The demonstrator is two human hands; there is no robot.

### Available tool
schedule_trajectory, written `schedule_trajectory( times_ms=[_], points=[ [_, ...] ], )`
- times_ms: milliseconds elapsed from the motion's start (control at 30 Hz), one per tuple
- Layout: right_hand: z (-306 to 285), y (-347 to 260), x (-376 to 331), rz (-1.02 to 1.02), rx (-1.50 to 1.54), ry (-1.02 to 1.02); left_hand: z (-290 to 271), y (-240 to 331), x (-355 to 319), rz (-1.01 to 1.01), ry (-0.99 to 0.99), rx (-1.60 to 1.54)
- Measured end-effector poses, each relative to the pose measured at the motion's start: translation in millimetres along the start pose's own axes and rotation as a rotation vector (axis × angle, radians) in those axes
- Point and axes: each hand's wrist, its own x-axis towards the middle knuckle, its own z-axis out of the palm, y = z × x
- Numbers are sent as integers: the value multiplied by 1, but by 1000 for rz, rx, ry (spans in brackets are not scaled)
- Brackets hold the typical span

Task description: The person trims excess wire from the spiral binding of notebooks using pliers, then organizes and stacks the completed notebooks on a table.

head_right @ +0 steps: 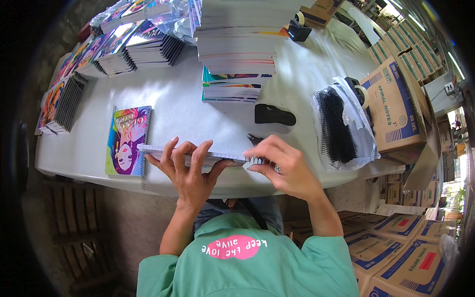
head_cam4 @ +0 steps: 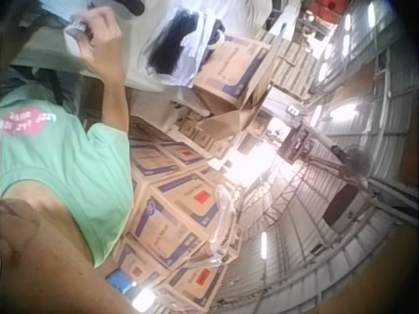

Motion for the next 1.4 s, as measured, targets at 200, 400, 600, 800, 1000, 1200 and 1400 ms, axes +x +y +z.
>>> schedule_trajectory(
  times_ms=[200,400,600,800,1000,1200,1400],
  points=[
    [-32,32,24,145,75,-363,2,-4,1,-21,-12,-56],
    [-16,148,31,67,-393,-106,-5,0,4,-15,-51,-109],
    [2,82,27,-177,1034,-12,-6,2,3,-54,-71,-156],
    [7,74,45,-222,919,-281,-8,0,4,-33,-112,-170],
    [12,65,51,-261,1012,-298,-7,-5,3,-32,-105,-181],
    [22,55,62,-338,964,-278,-7,-9,4,-58,-102,-150],
    [29,59,66,-251,1249,-189,-34,-40,26,-168,-125,-68]
  ],
)
